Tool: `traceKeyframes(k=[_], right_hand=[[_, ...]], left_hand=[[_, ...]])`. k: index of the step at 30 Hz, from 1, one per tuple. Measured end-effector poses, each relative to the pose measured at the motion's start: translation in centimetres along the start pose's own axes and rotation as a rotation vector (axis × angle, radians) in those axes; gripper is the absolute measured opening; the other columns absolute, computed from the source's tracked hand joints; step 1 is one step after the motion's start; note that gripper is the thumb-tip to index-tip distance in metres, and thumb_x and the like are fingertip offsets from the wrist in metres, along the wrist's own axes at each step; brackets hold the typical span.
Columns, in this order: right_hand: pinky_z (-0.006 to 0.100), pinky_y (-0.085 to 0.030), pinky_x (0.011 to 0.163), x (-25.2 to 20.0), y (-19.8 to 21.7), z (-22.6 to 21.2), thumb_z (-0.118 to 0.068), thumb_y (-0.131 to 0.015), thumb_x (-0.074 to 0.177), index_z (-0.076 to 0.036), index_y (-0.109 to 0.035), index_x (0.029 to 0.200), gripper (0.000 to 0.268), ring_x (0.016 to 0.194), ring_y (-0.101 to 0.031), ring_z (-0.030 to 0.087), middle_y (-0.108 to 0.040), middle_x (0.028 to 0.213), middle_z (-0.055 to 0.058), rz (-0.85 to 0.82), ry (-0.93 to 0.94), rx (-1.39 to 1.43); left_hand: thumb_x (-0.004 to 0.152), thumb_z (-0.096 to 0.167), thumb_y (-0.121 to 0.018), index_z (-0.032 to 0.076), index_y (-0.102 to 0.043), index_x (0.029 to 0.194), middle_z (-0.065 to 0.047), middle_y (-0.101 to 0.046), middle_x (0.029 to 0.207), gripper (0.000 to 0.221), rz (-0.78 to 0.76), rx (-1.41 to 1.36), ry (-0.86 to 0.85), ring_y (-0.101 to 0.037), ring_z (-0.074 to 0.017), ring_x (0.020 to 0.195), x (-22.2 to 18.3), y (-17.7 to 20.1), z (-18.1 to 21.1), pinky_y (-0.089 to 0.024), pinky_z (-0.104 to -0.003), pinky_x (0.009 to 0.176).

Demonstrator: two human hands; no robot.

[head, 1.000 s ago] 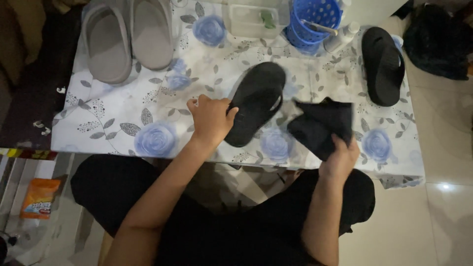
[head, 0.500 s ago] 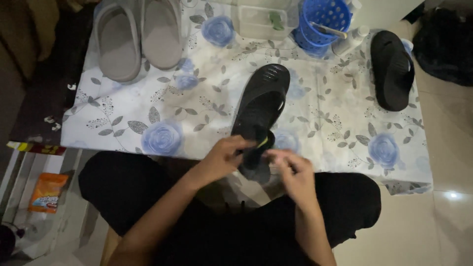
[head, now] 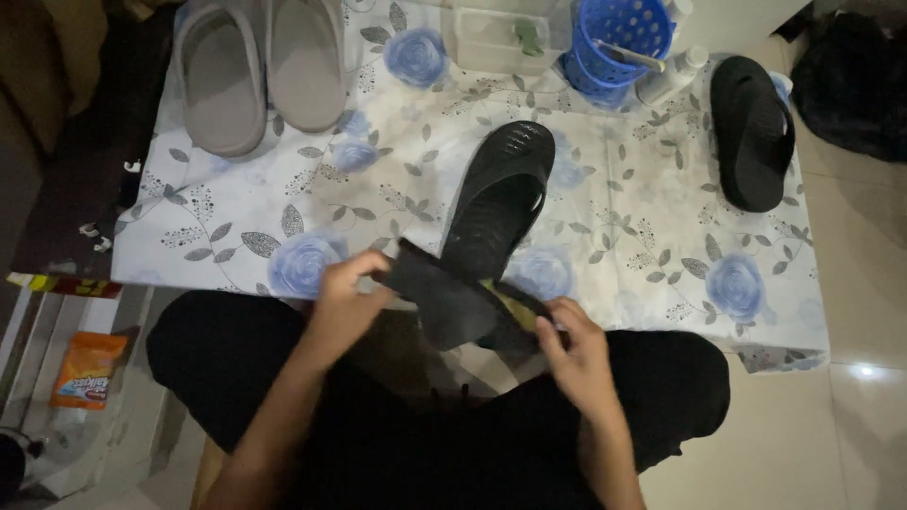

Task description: Applying a substance to a shoe sole with a brush and then wiping it clean with a cloth.

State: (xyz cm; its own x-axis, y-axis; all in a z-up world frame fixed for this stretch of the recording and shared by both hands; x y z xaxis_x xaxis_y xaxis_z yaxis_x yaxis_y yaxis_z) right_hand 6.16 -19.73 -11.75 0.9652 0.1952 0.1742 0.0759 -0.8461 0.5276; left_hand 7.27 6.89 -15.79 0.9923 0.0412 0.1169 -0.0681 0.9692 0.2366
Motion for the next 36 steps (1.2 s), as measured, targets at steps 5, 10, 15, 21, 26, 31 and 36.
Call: traceKeyframes(k=[5, 10, 15, 21, 26, 31, 36], right_hand=[[0.026, -0.038, 0.052, -0.9, 0.9, 4.1, -0.012, -0.048, 0.091, -0.006, -0.053, 0.062, 0.029, 0.054, -0.040, 0.010, -0.044, 0.053, -0.001, 0.041, -0.150, 0.380], [0.023, -0.037, 0.052, -0.3, 0.3, 5.5, -0.014, -0.044, 0.093, -0.005, -0.052, 0.071, 0.025, 0.052, -0.041, 0.011, -0.042, 0.057, 0.000, 0.169, -0.092, 0.735], [0.024, -0.042, 0.052, -0.4, 0.6, 3.8, -0.026, -0.034, 0.097, -0.013, -0.042, 0.084, 0.021, 0.057, -0.053, 0.014, -0.053, 0.067, 0.006, 0.220, -0.169, 0.999], [0.033, -0.048, 0.066, -0.4, -1.0, 4.0, -0.030, -0.038, 0.096, -0.015, -0.046, 0.099, 0.017, 0.076, -0.060, 0.021, -0.060, 0.086, 0.007, 0.160, -0.446, 1.125], [0.025, -0.048, 0.044, 0.3, 0.2, 3.9, -0.034, -0.038, 0.096, -0.010, -0.047, 0.088, 0.027, 0.048, -0.058, 0.017, -0.054, 0.059, 0.008, 0.117, -0.452, 1.117], [0.021, -0.042, 0.033, 0.5, -0.4, 3.4, -0.032, -0.037, 0.096, -0.008, -0.046, 0.083, 0.030, 0.035, -0.051, 0.013, -0.047, 0.046, 0.004, -0.024, -0.419, 1.187], [0.016, -0.029, 0.029, 2.2, 1.0, 1.0, -0.026, -0.041, 0.094, -0.007, -0.047, 0.083, 0.023, 0.029, -0.038, 0.008, -0.043, 0.050, 0.004, 0.004, -0.422, 0.994]], left_hand=[[0.072, -0.010, -0.055, 0.000, -0.054, 0.099, -0.011, -0.061, 0.080, 0.029, 0.030, -0.241, 0.051, -0.053, -0.0163, 0.076, -0.1, 1.1, 2.0, -0.049, -0.034, 0.073], [0.071, -0.008, -0.060, 0.001, -0.046, 0.117, -0.016, -0.057, 0.110, 0.049, -0.015, -0.573, -0.093, -0.054, -0.0215, 0.101, 0.0, 1.2, -0.2, -0.049, -0.034, 0.083], [0.084, 0.024, -0.050, 0.005, -0.052, 0.121, -0.018, -0.055, 0.118, 0.042, -0.319, -0.948, 0.026, -0.054, -0.0288, 0.106, 0.6, 0.4, 3.0, -0.048, -0.038, 0.082], [0.070, 0.014, -0.074, 0.002, -0.045, 0.127, -0.018, -0.059, 0.096, 0.065, -0.426, -0.253, 0.277, -0.061, -0.0223, 0.077, -1.5, -4.7, -2.5, -0.055, -0.028, 0.054], [0.067, 0.030, -0.075, 0.003, -0.049, 0.121, -0.021, -0.057, 0.103, 0.066, -0.458, 0.013, 0.193, -0.056, -0.0314, 0.088, -1.3, -4.4, 1.0, -0.047, -0.040, 0.067], [0.074, 0.026, -0.071, 0.003, -0.024, 0.139, -0.028, -0.044, 0.125, 0.082, -0.585, -0.030, 0.022, -0.058, -0.0374, 0.093, -2.0, -6.5, 2.0, -0.048, -0.045, 0.073], [0.072, 0.036, -0.072, 0.000, -0.057, 0.071, -0.015, -0.058, 0.066, 0.039, -0.634, 0.129, 0.094, -0.055, -0.0244, 0.066, -0.4, -4.6, 2.4, -0.043, -0.036, 0.059]])
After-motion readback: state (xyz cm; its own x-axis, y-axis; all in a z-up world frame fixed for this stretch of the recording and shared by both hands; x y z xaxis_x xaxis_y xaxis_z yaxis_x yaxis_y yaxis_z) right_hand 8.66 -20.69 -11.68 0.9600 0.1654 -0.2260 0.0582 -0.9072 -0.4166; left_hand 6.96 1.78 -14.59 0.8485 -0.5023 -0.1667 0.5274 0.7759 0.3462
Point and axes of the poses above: each hand's wrist, its own x-axis towards the middle knuckle, its own y-axis out of the back of the hand, z = x × y, the point moved 1 cm from there along x, towards the middle knuckle
